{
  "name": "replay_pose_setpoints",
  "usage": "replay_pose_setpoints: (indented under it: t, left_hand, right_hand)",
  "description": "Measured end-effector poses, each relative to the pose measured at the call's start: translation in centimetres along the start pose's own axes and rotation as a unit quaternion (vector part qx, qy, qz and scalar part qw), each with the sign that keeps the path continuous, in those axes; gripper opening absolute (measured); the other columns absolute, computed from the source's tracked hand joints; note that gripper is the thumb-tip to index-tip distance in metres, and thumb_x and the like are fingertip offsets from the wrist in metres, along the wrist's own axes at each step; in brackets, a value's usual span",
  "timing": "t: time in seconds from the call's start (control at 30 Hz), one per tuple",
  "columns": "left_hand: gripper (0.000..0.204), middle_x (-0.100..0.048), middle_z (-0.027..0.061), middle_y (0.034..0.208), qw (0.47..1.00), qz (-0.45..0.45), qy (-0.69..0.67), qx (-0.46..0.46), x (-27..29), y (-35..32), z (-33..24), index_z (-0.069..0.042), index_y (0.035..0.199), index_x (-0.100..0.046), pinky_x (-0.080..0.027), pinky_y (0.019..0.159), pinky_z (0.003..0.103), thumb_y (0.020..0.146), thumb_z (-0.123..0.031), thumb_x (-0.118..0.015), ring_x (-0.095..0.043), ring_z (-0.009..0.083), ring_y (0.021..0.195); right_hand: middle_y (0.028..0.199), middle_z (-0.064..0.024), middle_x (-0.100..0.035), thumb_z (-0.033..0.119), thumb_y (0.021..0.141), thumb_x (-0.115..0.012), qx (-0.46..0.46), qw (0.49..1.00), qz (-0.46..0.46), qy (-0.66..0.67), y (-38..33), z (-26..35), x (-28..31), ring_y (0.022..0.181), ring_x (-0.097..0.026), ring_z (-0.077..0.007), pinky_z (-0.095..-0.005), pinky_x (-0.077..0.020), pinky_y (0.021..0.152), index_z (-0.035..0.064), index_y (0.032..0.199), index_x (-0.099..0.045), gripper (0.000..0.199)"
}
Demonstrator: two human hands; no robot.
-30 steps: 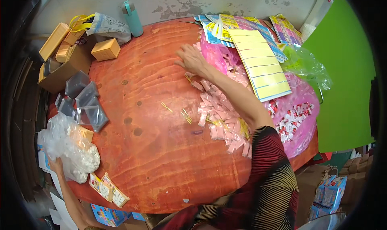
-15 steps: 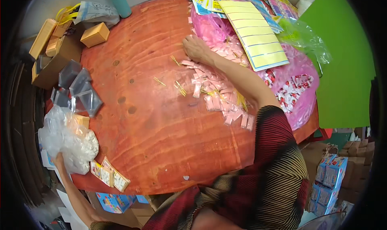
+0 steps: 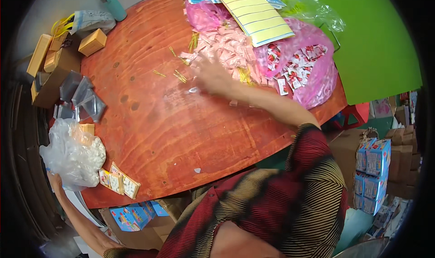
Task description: Packaging small white toy components into individual plastic trays and then into larger boxes.
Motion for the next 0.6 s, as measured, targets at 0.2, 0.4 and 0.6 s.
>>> replay_pose_setpoints:
  t: [0.2,0.4,0.6]
  left_hand:
    - [0.037,-0.051,0.0226,0.102,0.974,-0.018,0.209,0.085,-2.4,-2.9,-8.2,0.004,0.107,-0.041,-0.037,0.08,0.039,0.073,-0.01,-0.038,-0.046,0.0375,0.096]
    - [0.035,-0.053,0.0197,0.096,0.892,-0.24,0.383,0.008,7.9,-9.1,-22.8,0.0,0.109,-0.041,-0.041,0.072,0.041,0.075,-0.007,-0.041,-0.05,0.0349,0.086]
    - [0.033,-0.049,0.0197,0.107,0.974,-0.018,-0.115,-0.194,-4.2,-8.7,-38.5,0.002,0.109,-0.045,-0.036,0.082,0.031,0.081,-0.016,-0.044,-0.048,0.029,0.097]
  right_hand:
    - [0.1,-0.0126,-0.047,0.024,0.075,-0.049,0.097,0.988,-0.113,0.046,0.2,5.5,-2.8,0.105,-0.039,-0.0298,-0.0548,-0.022,0.09,0.0091,0.099,-0.05,0.029]
    - [0.084,-0.0066,-0.048,0.015,0.075,-0.043,0.047,0.995,-0.084,0.015,-1.3,-0.5,-1.4,0.09,-0.044,-0.0218,-0.0505,-0.0269,0.086,0.0081,0.08,-0.051,0.012]
    - [0.079,-0.0054,-0.046,0.013,0.073,-0.043,0.073,0.993,-0.089,-0.029,-2.7,-2.7,-1.0,0.086,-0.044,-0.0192,-0.0442,-0.0286,0.086,0.0063,0.076,-0.049,0.009]
Point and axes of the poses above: each hand's wrist, its own y-axis towards the middle knuckle, its own x-axis out of the back of the hand, z = x × y, the point moved 9 cm from there along y, towards the middle knuckle
